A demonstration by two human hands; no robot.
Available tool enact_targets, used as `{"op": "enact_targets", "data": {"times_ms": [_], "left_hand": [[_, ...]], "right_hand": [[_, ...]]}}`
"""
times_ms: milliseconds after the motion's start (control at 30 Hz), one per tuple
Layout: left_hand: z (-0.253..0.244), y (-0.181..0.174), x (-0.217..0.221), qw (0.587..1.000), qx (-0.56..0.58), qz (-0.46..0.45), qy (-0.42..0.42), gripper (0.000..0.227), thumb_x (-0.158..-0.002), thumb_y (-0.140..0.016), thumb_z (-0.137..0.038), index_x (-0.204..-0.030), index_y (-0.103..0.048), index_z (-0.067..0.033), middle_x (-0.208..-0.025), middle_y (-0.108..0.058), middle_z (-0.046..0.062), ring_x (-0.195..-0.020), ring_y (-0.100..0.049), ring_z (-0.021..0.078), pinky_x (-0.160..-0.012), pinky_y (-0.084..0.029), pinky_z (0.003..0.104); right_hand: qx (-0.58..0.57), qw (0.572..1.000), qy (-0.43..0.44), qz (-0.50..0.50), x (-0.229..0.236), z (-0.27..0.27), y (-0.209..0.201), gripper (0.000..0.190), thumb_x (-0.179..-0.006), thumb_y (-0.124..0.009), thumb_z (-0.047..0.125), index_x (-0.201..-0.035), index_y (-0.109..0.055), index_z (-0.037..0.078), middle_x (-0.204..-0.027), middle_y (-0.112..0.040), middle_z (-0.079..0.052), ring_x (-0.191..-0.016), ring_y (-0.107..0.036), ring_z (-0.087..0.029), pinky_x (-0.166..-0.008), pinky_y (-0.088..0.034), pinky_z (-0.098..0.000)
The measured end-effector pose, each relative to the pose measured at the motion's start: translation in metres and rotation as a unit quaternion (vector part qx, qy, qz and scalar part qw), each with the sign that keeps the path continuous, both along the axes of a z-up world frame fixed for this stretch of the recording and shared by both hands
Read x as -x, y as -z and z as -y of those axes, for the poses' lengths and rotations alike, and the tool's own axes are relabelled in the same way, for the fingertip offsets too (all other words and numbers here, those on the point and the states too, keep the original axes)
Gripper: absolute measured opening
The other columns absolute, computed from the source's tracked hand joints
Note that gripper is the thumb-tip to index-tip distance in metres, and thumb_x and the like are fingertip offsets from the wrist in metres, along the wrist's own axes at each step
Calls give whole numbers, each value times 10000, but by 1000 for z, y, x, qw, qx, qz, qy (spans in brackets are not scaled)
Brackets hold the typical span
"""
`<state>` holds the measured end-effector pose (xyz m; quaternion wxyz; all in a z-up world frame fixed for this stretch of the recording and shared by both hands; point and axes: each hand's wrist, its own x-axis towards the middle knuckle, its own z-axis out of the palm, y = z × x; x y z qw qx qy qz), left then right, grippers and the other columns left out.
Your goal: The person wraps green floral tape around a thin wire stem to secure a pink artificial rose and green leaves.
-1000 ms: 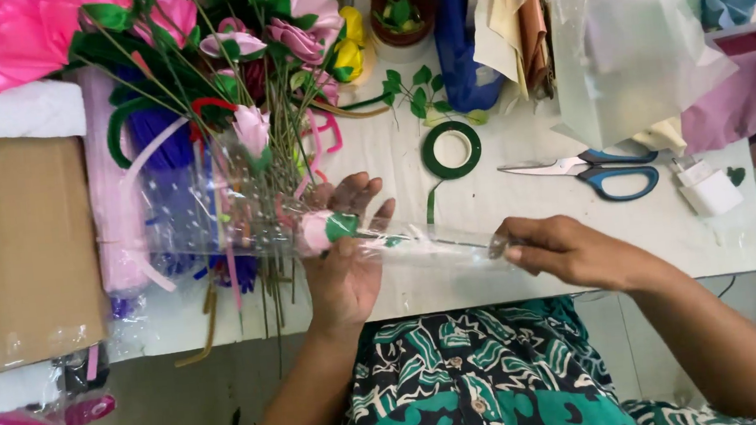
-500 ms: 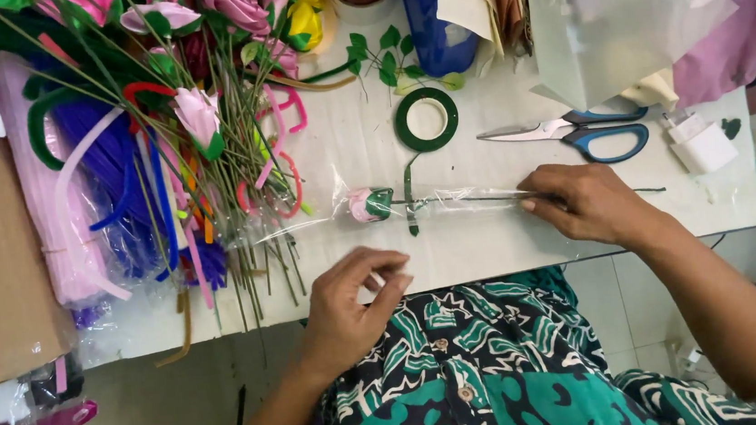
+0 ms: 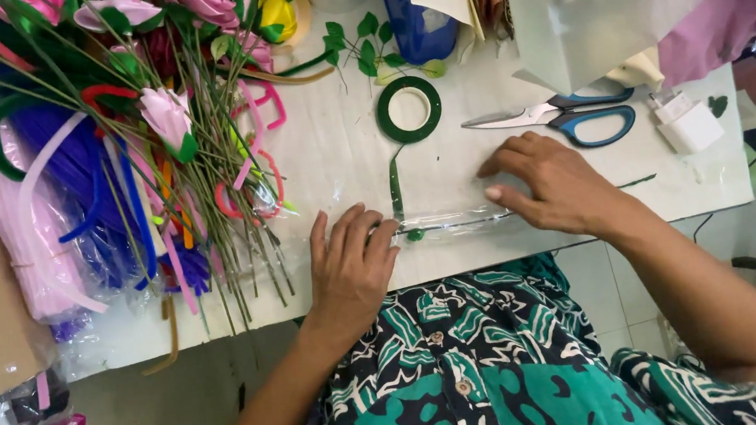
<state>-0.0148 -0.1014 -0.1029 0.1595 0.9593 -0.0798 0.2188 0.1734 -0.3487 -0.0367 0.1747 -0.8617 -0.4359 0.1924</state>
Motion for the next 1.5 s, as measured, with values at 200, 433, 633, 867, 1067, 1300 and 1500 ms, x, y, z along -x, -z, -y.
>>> {"op": "enact_targets", "data": {"times_ms": [200, 433, 633, 867, 1067, 1300, 1500], "left_hand": [[6, -6, 3, 1000, 18, 4, 12, 331, -990, -646, -137, -1317, -630, -89, -1078, -581, 109, -1152, -621, 368, -1082, -365, 671], [10, -25, -3, 999, -24, 0, 42, 326, -979, -651, -170, -1295, -642, -93, -1166, -567, 178, -1044, -618, 357, -786, -537, 462], [9, -18, -9, 995, 3, -31, 96, 305, -953, -688, -245, -1206, -653, -78, -1218, -606, 212, -1241, -557, 451, -887, -500, 520], [7, -8, 6, 990, 18, -12, 138, 213, -1042, -589, -183, -1225, -663, -105, -1218, -621, 192, -1156, -635, 379, -896, -514, 480], [8, -8, 8, 981, 52, 6, 185, 294, -1098, -460, -190, -1293, -674, -139, -1263, -639, 135, -1169, -633, 341, -924, -536, 448], [-1, -23, -3, 966, 121, -45, 225, 299, -1010, -587, -74, -1297, -631, -4, -1294, -654, 177, -1193, -642, 339, -991, -540, 439], [-2, -18, -4, 964, 87, -70, 241, 390, -905, -704, 27, -1289, -636, 28, -1375, -626, 203, -1257, -618, 321, -1059, -526, 412]], "right_hand": [[-29, 998, -27, 44, 7, -52, 22, 234, -952, -617, 320, -1045, -677, 114, -860, -662, -84, -861, -700, -326, -771, -556, -440], [-98, 989, 63, 88, -24, -40, 26, 92, -992, -672, 241, -1001, -606, 177, -823, -624, -40, -811, -708, -312, -711, -565, -422], [-19, 994, 106, -24, -27, -28, 14, 122, -1002, -599, 219, -1033, -646, 110, -767, -722, -91, -810, -723, -392, -746, -550, -524], [-4, 993, 121, -15, -38, -20, 22, 148, -1024, -596, 251, -1030, -650, 114, -768, -752, -57, -796, -741, -372, -753, -549, -511], [-18, 995, 93, 44, -39, -19, 32, 169, -1025, -584, 286, -1063, -605, 122, -803, -707, -151, -816, -707, -438, -725, -538, -580], [-21, 996, 79, 28, -39, -12, 23, 106, -998, -563, 176, -969, -601, 82, -828, -694, -123, -766, -669, -409, -639, -493, -527], [-38, 996, 72, 37, -32, 6, -8, 204, -1029, -508, 146, -1147, -617, 20, -1077, -670, -175, -904, -638, -386, -721, -492, -495]]}}
